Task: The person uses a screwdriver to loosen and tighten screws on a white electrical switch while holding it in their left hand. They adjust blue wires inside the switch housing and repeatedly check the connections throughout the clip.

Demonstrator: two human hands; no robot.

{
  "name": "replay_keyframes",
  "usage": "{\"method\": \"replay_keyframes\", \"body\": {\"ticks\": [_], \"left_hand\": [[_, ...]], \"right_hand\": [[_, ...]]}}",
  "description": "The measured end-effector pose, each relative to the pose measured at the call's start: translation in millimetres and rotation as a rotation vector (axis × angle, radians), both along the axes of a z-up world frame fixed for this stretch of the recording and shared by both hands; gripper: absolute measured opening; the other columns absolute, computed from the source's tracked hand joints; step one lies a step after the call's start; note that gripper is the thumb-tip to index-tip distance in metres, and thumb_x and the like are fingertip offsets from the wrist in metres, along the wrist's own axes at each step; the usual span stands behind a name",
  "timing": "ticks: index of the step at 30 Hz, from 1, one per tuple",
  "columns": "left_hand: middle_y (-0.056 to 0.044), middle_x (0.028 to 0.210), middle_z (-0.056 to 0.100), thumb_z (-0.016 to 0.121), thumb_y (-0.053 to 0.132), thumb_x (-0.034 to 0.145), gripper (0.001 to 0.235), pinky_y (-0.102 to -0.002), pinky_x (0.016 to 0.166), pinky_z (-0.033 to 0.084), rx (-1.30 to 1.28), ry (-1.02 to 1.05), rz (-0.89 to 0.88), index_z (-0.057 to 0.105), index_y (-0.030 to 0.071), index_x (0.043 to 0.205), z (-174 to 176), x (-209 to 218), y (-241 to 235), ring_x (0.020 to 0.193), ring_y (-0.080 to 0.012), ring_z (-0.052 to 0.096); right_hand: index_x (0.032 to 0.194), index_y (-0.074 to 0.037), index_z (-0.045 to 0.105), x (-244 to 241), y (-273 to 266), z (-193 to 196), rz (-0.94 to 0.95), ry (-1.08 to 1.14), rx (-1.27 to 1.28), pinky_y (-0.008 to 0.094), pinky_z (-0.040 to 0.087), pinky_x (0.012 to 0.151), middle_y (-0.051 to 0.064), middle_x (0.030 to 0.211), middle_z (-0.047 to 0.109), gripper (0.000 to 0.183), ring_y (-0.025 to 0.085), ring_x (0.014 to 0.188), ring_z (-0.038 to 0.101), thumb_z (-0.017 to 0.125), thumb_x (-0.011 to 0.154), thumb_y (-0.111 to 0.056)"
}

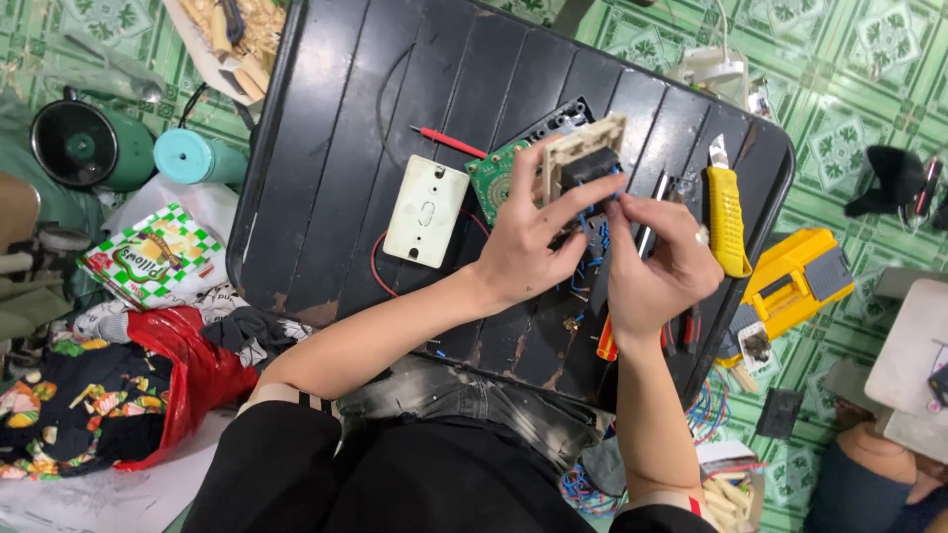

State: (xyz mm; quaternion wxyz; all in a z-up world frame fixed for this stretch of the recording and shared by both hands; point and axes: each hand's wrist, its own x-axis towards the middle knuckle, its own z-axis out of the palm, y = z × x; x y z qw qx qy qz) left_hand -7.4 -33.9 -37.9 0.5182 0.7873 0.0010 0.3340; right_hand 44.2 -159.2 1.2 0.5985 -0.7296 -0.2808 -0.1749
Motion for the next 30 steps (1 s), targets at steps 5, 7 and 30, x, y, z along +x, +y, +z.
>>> {"method": "replay_keyframes", "body": {"ticks": [5, 7, 30], "left_hand": [[-0.017, 0.151, 0.036, 0.063, -0.005, 0.086, 0.068, -0.060, 0.098, 0.062, -0.038, -0.039, -0.006, 0.062, 0.035, 0.141, -3.4, 4.0, -1.0, 0.113, -0.0498, 0.069], [-0.016, 0.151, 0.036, 0.063, -0.005, 0.087, 0.067, -0.061, 0.099, 0.060, -0.051, -0.043, -0.029, 0.062, 0.034, 0.141, -0.5, 3.9, 3.1, 0.116, -0.0495, 0.068], [-0.017, 0.149, 0.036, 0.077, -0.006, 0.081, 0.054, -0.051, 0.103, 0.058, -0.097, -0.200, -0.131, 0.071, 0.025, 0.126, -6.3, 6.9, -2.5, 0.127, -0.0368, 0.059]], "right_hand": [[0.100, 0.012, 0.076, -0.3, -0.4, 8.4, 0.011, -0.115, -0.106, 0.038, 0.058, 0.068, 0.027, 0.096, 0.071, 0.018, 0.034, 0.085, 0.072, 0.082, 0.088, 0.025], [0.101, 0.011, 0.076, 1.9, 1.9, 6.3, 0.033, -0.083, -0.076, 0.038, 0.057, 0.067, 0.027, 0.094, 0.071, 0.018, 0.034, 0.084, 0.071, 0.081, 0.089, 0.024], [0.085, 0.004, 0.066, -0.1, -19.7, 2.9, 0.178, 0.395, 0.192, 0.028, 0.051, 0.055, 0.017, 0.080, 0.064, 0.023, 0.014, 0.066, 0.064, 0.078, 0.080, 0.022]]}}
